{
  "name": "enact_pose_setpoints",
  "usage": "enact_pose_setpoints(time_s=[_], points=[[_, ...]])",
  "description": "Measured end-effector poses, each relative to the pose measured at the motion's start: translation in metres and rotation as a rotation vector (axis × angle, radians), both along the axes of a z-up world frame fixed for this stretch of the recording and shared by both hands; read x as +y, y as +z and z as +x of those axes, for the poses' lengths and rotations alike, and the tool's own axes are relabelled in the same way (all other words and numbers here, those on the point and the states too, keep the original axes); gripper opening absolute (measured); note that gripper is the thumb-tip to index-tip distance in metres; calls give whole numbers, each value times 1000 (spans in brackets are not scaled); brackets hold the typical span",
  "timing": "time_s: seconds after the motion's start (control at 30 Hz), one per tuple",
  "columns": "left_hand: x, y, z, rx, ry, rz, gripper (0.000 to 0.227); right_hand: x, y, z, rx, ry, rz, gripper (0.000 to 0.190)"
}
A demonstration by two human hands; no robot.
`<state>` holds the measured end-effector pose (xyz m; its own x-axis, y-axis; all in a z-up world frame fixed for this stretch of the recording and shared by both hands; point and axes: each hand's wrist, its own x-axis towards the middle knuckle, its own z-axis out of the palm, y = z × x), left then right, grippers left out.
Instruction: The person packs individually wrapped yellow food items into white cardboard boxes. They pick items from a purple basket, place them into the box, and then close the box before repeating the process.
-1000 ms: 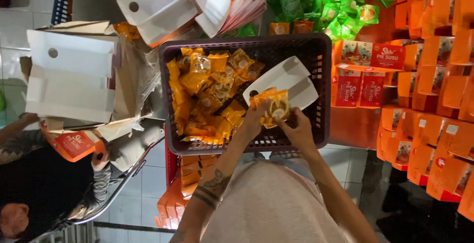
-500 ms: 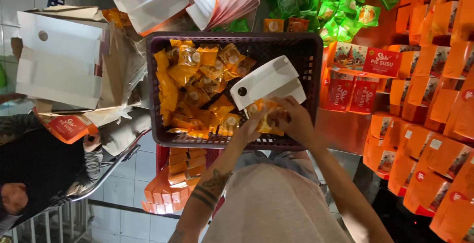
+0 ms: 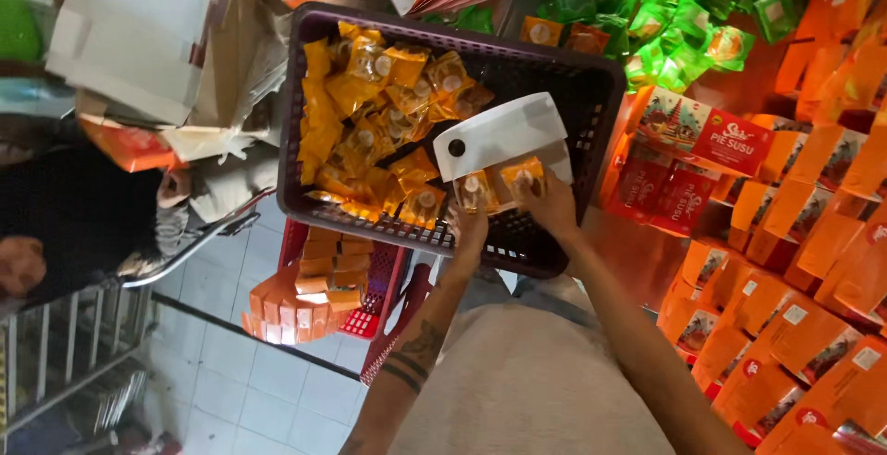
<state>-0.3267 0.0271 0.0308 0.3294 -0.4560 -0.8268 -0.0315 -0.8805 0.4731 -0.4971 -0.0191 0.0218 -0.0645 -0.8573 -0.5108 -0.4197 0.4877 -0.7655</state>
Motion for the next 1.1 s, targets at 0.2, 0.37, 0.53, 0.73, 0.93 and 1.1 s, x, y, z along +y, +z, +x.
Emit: enact_pose_setpoints(time_s=[0.2, 0.37, 0.53, 0.73, 0.93, 1.1], points=[[-17, -27, -8, -37, -190, 15, 113, -20, -7, 34, 261, 304, 44, 44], [-6, -24, 15, -119, -225, -78, 99, -18, -25, 44, 417, 444, 81, 67], [-3, -40, 73, -554, -434, -381, 66, 4, -23, 13, 959, 430, -598, 29], [-37, -58, 134, -807, -937, -561, 74, 8, -4, 54, 415, 248, -489, 28], [-67, -79, 149, -987, -1128, -545, 65, -51, -1, 166, 241, 324, -803, 14], [-53, -76, 166, -837, -1019, -585, 91, -100, -1, 250, -149, 69, -272, 47]])
